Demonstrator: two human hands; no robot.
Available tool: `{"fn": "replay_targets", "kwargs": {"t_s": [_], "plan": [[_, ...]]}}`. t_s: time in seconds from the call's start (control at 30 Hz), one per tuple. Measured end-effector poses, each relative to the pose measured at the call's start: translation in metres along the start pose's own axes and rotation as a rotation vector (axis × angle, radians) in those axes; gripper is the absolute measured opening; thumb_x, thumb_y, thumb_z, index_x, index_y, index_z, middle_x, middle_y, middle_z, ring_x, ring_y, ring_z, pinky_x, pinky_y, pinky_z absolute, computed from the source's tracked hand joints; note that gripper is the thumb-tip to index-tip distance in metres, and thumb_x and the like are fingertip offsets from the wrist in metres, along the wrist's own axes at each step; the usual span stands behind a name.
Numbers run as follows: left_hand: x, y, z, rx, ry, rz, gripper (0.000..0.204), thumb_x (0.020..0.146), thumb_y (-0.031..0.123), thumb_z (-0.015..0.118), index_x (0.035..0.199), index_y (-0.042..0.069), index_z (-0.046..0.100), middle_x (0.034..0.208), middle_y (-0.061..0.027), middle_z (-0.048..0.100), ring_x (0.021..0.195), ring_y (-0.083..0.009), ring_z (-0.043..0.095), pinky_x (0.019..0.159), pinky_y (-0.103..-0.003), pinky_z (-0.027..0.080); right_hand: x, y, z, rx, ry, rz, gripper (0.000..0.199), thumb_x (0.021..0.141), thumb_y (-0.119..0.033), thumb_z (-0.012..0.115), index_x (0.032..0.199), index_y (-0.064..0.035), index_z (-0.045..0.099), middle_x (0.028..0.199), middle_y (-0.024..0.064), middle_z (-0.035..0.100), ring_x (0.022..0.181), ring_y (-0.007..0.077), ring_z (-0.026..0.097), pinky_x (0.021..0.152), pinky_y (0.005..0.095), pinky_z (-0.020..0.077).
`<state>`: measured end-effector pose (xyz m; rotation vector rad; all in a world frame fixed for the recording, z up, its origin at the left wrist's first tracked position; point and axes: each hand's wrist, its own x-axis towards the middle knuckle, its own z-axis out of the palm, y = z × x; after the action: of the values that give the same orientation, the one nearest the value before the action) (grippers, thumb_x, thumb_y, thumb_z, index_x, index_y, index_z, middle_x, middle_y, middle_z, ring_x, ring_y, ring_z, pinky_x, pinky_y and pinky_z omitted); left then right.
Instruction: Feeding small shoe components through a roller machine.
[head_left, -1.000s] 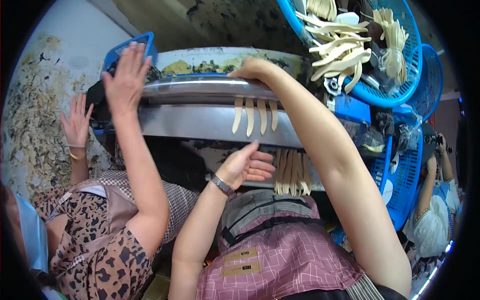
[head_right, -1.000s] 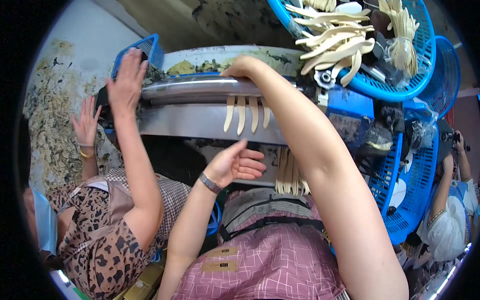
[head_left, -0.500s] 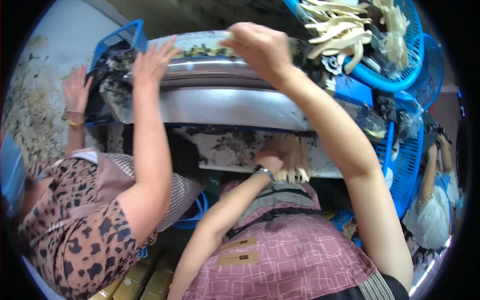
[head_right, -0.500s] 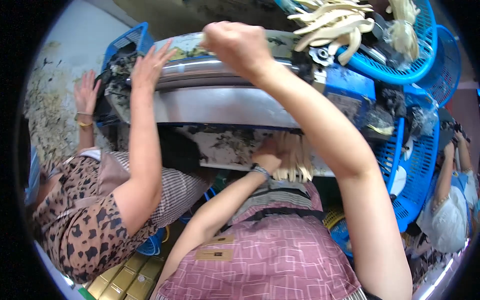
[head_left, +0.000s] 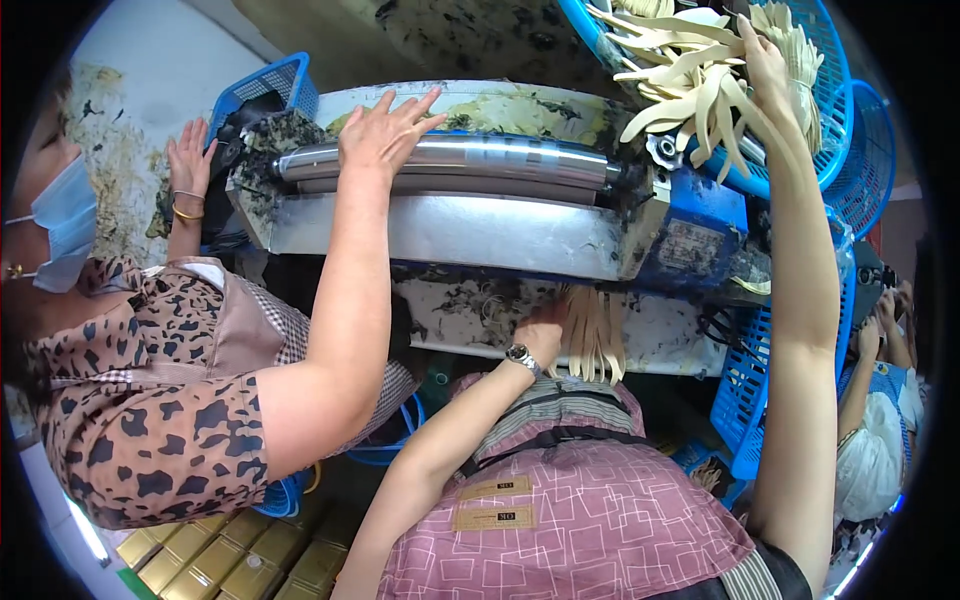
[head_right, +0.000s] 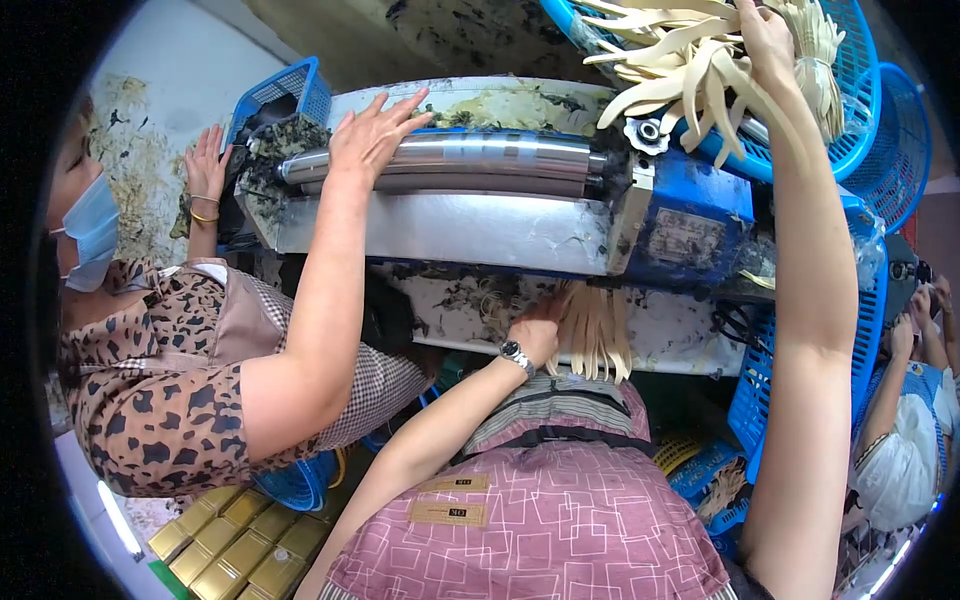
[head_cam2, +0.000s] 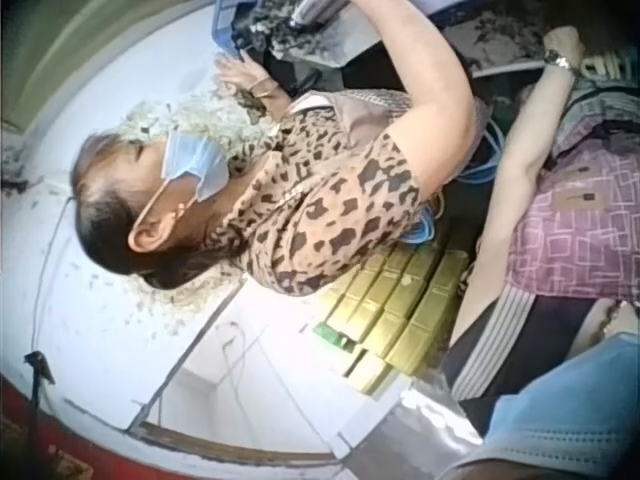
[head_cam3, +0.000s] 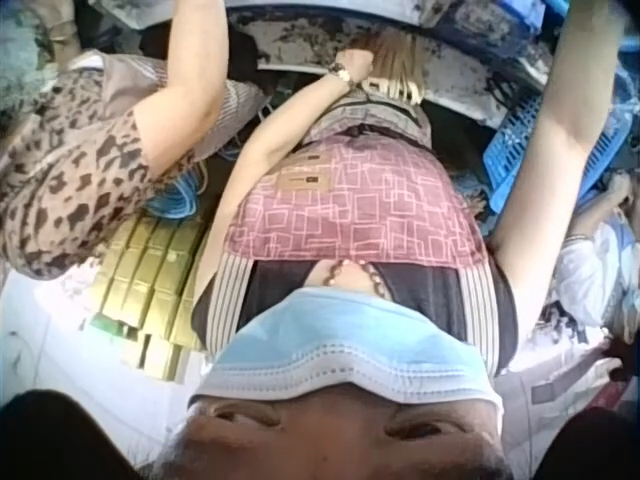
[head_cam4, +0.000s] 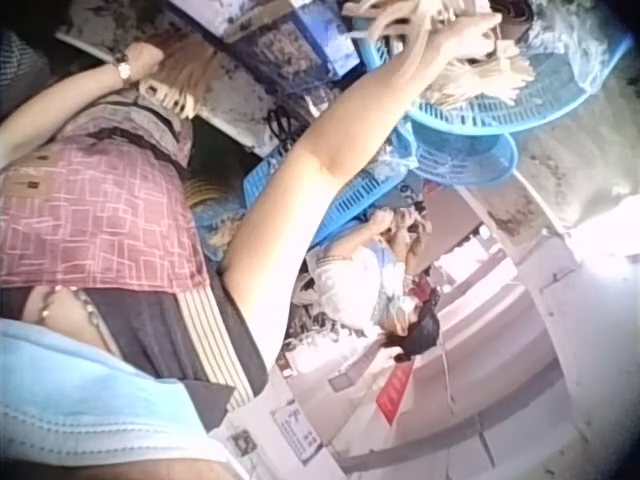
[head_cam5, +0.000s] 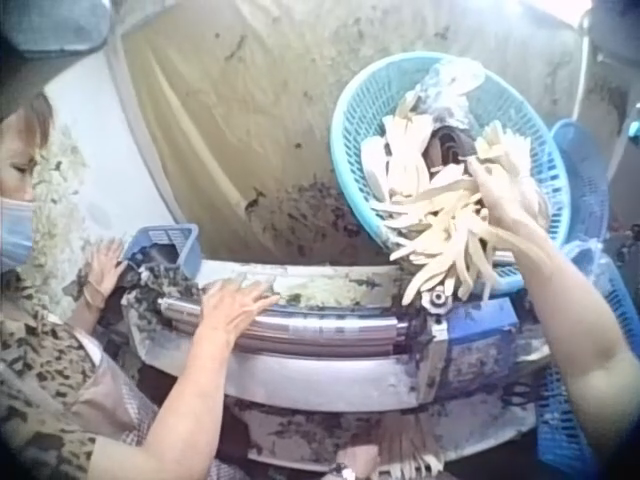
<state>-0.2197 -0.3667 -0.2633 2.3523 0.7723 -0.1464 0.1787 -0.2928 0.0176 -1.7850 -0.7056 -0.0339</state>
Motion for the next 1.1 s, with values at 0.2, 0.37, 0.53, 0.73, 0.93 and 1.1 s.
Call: {"fn": "replay_targets", "kwargs": {"t_s": [0.2,0.37,0.53,0.73,0.93,1.1], "plan": [[0.006,-0.006,0.004,0.126,0.120,0.023,0.054,0.072,0.017,0.057,0.122,0.012,0.037,0.102,-0.0153,0.052,0.087,-0.0312,0.053,0.070,-0.041,0.046,-0.006,0.013,0.022,-0.058,0.261,-0.226,0.046,0.076,-0.033,0.058,0.105,0.0012,0.050,0.104,0.0150,0.050,0.096,0.0237,0.046,0.083,0.0311,0.0360],[-0.008,-0.010,-0.016,0.076,0.011,0.016,0.037,0.070,0.016,0.055,0.106,0.008,0.050,0.081,-0.0182,0.059,0.071,-0.0313,0.059,0.061,-0.042,0.048,-0.043,-0.049,0.018,-0.141,0.555,-0.579,0.050,0.076,-0.025,0.059,0.115,0.0007,0.043,0.117,0.0207,0.043,0.109,0.0302,0.042,0.091,0.0350,0.0330],[-0.010,-0.017,-0.005,0.096,-0.057,0.063,0.032,0.072,0.020,0.054,0.101,0.009,0.051,0.086,-0.0180,0.059,0.068,-0.0307,0.059,0.060,-0.042,0.048,-0.157,-0.084,-0.005,-0.020,0.149,-0.964,0.028,0.076,-0.004,0.058,0.103,-0.0002,0.051,0.107,0.0136,0.052,0.094,0.0232,0.053,0.080,0.0299,0.0427],[-0.005,-0.025,0.007,0.037,-0.073,-0.067,0.032,0.074,0.024,0.049,0.104,0.010,0.052,0.098,-0.0170,0.056,0.088,-0.0332,0.053,0.071,-0.041,0.045,-0.326,-0.011,0.014,0.073,-1.033,-0.822,0.016,0.067,-0.010,0.062,0.082,-0.0060,0.058,0.071,0.0047,0.056,0.057,0.0202,0.053,0.051,0.0299,0.0435],[-0.021,-0.031,-0.017,-0.097,0.110,-0.109,0.026,0.070,0.012,0.054,0.096,0.009,0.056,0.084,-0.0158,0.059,0.072,-0.0340,0.056,0.064,-0.039,0.046,-0.387,0.070,0.014,-0.096,-1.091,0.240,0.017,0.076,-0.016,0.055,0.083,-0.0018,0.059,0.068,0.0110,0.059,0.058,0.0228,0.057,0.054,0.0327,0.0451],[-0.018,-0.030,-0.022,-0.458,0.116,-0.195,0.024,0.074,0.015,0.055,0.097,0.007,0.057,0.089,-0.0150,0.060,0.068,-0.0274,0.059,0.063,-0.034,0.047,-0.394,0.088,0.043,0.145,-0.856,0.932,0.023,0.077,-0.018,0.055,0.093,-0.0013,0.058,0.063,0.0074,0.057,0.050,0.0131,0.053,0.047,0.0281,0.0438]]}}
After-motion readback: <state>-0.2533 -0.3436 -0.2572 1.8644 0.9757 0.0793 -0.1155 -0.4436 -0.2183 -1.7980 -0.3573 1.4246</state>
